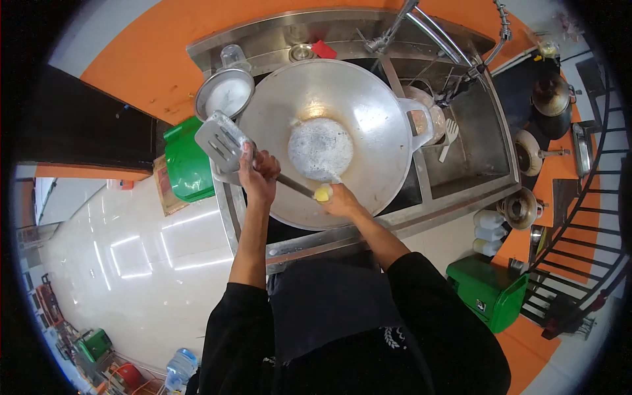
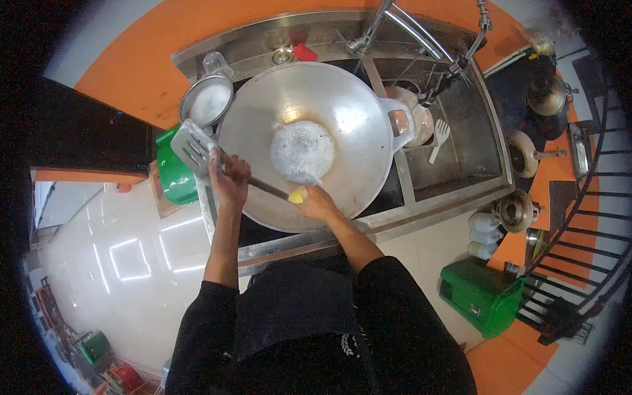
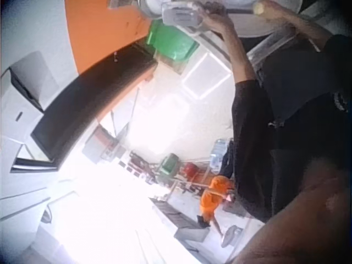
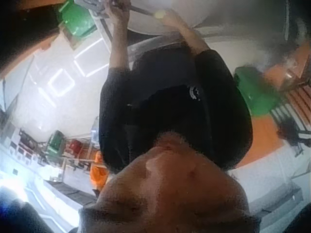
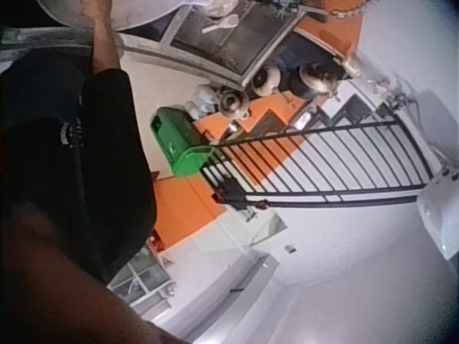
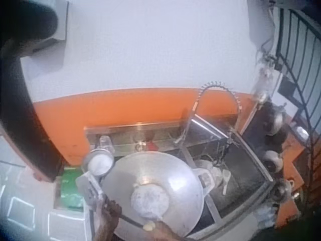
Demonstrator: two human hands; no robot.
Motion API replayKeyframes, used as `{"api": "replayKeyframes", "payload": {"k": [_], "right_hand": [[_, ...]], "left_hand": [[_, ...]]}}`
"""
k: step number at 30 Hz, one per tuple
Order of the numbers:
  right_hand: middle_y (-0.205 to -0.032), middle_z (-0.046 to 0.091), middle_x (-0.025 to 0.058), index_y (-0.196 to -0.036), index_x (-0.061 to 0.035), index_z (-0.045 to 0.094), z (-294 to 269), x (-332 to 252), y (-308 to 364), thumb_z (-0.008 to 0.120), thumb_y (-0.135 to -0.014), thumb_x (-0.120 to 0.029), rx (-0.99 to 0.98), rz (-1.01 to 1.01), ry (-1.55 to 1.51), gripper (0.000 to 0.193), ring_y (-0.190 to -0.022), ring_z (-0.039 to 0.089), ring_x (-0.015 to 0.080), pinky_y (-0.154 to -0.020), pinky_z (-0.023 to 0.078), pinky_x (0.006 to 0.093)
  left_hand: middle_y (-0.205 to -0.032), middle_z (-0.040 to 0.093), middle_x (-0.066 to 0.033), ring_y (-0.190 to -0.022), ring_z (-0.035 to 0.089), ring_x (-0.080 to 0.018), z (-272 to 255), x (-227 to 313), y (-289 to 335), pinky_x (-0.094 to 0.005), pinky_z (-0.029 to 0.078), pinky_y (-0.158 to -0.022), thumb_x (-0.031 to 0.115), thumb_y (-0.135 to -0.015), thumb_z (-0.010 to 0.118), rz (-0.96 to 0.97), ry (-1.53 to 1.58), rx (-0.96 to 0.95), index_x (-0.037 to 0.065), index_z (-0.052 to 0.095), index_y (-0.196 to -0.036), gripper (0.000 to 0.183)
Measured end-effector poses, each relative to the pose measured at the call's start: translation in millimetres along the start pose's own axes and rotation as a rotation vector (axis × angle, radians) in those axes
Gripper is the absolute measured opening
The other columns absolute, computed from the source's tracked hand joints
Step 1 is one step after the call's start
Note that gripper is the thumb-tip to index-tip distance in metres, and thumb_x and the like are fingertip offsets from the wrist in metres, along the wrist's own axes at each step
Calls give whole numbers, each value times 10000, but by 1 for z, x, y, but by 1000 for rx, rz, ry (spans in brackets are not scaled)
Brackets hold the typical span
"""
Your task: The person scrapes the inside of a large wok with a spatula, carries it to a sink, and then washes it with water and a soapy sponge.
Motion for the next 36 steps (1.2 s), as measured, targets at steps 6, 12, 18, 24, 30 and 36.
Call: {"api": "replayKeyframes", "payload": {"k": [6, 12, 18, 24, 30, 36], "right_hand": [[-945, 664, 204, -1017, -40, 637, -39, -16, 16, 723, -783, -287, -11, -7, 3, 351, -890, 638, 359, -777, 497, 418], [-888, 670, 173, -1010, -37, 629, -48, -27, 27, 723, -796, -259, 75, -23, -132, 323, -840, 652, 318, -767, 499, 379], [-841, 654, 62, -1001, -4, 599, -56, 8, 40, 698, -847, -188, 72, -76, -181, 260, -785, 615, 138, -728, 497, 293], [-827, 630, 5, -1008, -2, 590, -43, 36, 34, 665, -878, -124, 66, 38, -277, 194, -754, 606, 92, -679, 496, 259], [-823, 631, 13, -1016, 3, 588, -35, 16, 25, 665, -885, -144, 18, -54, -212, 211, -734, 608, 96, -669, 497, 258], [-817, 630, 21, -1028, 4, 590, -40, 12, 23, 671, -884, -158, 31, -58, -136, 230, -710, 608, 103, -654, 493, 258]], "left_hand": [[-649, 397, 9, -601, 399, -109, -3, 5, 26, -265, 343, -572, 305, -974, 518, 112, -395, 57, 98, 460, -731, 324], [-779, 465, -26, -762, 455, -139, -4, -1, 45, -322, 420, -762, 140, -985, 495, 260, -654, -144, 38, 493, -878, 148], [-930, 605, -98, -919, 550, -195, -13, 68, 86, -372, 414, -918, 172, -980, 483, 131, -817, -160, -22, 581, -985, 217], [-943, 608, -92, -911, 567, -187, -49, 118, 128, -391, 430, -942, 203, -978, 501, 144, -551, -109, -13, 593, -996, 235], [-1015, 642, -94, -965, 595, -172, -101, 47, 147, -324, 461, -897, 58, -923, 567, 159, -636, 105, -23, 614, -1051, 158], [-969, 674, -61, -914, 627, -161, -112, 11, 155, -297, 486, -828, 69, -885, 618, 139, -804, 417, -2, 631, -1022, 155]]}}
Point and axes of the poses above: each hand's wrist, its own y-axis away from the middle knuckle, its own z-axis out of the palm, x = y × z, the point moved 3 cm from there along -y, towards the middle knuckle
